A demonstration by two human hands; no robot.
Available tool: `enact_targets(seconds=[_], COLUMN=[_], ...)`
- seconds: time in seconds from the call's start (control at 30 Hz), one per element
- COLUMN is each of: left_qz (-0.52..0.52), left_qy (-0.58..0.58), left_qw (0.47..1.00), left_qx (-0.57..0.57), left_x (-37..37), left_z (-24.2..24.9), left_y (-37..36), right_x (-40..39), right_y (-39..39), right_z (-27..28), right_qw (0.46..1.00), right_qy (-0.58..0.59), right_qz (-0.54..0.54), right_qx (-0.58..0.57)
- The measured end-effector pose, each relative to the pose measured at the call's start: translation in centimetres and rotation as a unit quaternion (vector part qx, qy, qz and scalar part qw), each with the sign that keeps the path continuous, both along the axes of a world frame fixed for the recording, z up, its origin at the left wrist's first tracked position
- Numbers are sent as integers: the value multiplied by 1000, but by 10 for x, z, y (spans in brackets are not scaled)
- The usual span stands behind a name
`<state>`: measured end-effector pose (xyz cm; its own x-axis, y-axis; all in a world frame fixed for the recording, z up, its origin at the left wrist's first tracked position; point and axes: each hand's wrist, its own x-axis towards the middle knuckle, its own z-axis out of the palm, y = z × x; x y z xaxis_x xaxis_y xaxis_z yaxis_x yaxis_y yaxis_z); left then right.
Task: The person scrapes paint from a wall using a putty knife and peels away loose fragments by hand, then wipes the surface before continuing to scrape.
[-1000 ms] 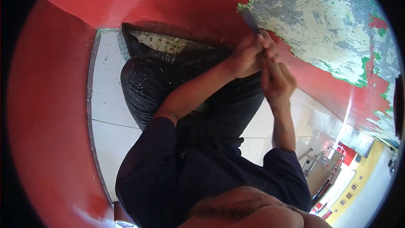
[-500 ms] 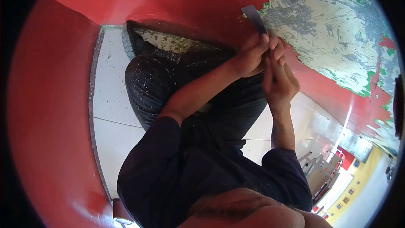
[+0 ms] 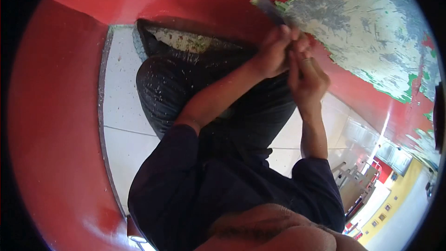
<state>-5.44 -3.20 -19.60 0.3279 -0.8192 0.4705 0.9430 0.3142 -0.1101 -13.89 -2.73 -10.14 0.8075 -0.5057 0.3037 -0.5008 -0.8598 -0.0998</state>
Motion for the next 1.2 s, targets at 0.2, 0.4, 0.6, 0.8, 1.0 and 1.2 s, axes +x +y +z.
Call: enact_targets(seconds=[0.2, 0.4, 0.6, 0.8, 1.0, 1.2], left_qz=[-37, -59, -50, -14, -49, -81], left_qy=[9, 1, -16, -3, -16, -9], left_qw=[997, 997, 998, 1000, 999, 996], left_qx=[68, 55, 26, 13, 12, 19], left_x=[-5, -8, -1, 14, -7, -16], left_z=[25, 21, 18, 18, 31, 16], left_y=[16, 13, 16, 5, 11, 14], right_x=[0, -15, -11, 16, -6, -21], right_y=[11, 10, 12, 9, 13, 10], right_z=[7, 8, 7, 6, 3, -3], right_qw=[994, 993, 996, 1000, 987, 990], right_qy=[-107, -102, -75, -20, -140, -122], right_qz=[1, 2, -3, -7, 7, -9], right_qx=[-38, -65, -51, 2, -85, -77])
